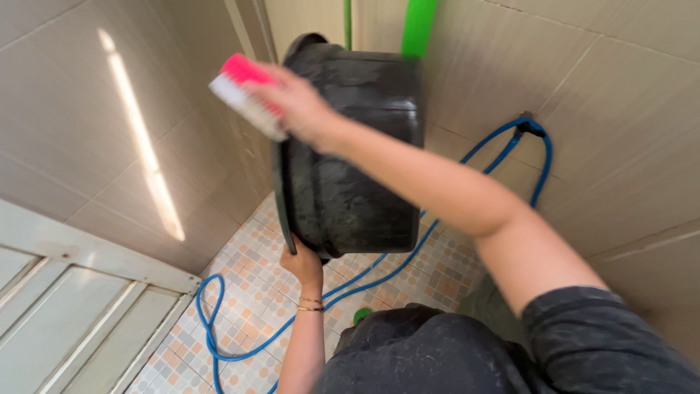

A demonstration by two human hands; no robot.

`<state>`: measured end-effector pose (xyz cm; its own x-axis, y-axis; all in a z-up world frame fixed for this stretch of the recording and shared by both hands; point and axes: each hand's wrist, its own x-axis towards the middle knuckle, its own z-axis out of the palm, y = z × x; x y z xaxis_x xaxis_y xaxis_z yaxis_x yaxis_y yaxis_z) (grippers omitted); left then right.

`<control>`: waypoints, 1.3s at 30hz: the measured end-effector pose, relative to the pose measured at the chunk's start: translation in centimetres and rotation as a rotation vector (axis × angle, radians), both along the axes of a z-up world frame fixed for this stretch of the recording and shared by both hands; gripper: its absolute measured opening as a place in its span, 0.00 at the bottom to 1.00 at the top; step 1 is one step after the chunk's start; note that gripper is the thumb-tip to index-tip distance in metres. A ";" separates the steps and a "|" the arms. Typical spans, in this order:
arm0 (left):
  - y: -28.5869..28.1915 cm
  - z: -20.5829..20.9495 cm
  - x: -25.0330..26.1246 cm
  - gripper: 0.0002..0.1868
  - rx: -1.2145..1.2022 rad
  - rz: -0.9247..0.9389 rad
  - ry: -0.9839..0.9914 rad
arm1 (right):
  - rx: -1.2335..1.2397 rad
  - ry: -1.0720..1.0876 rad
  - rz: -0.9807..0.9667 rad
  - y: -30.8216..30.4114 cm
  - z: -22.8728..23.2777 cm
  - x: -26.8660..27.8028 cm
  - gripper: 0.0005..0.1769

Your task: The person scrubs the interior and exterior of a black plastic bucket using a pink and white scrubbing brush. They rotate the bucket to clean different sides and the bottom, ensuring the entire surface is scrubbed.

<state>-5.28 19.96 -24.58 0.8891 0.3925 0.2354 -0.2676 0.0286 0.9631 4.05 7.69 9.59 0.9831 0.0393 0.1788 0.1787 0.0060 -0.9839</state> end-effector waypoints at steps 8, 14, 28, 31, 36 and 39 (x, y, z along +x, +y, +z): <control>3.1 10.6 3.9 0.14 0.428 0.182 -0.176 | -1.444 -0.597 -0.708 -7.1 -3.4 -10.9 0.34; 2.5 9.7 4.6 0.19 0.604 0.110 -0.027 | -1.108 -0.295 -0.617 -8.4 -10.0 -9.8 0.25; 2.7 4.9 0.5 0.18 0.744 0.029 0.065 | -0.838 0.081 -0.746 -10.0 -17.5 -6.0 0.38; 1.0 7.1 2.8 0.16 0.733 0.050 -0.010 | -1.086 -0.194 -0.774 -6.3 -19.8 -10.2 0.42; 1.8 10.8 0.1 0.11 0.671 -0.074 0.129 | -0.639 -0.071 -0.833 -17.2 -25.5 -8.5 0.34; 2.1 13.6 0.3 0.08 0.637 -0.074 -0.048 | -0.406 0.046 -0.866 -27.4 -29.8 -7.4 0.33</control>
<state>-5.00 22.08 -10.98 0.8912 0.1008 0.4422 -0.3300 -0.5248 0.7847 -3.35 -19.76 -20.24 0.7058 -0.6540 0.2721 -0.0775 -0.4531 -0.8881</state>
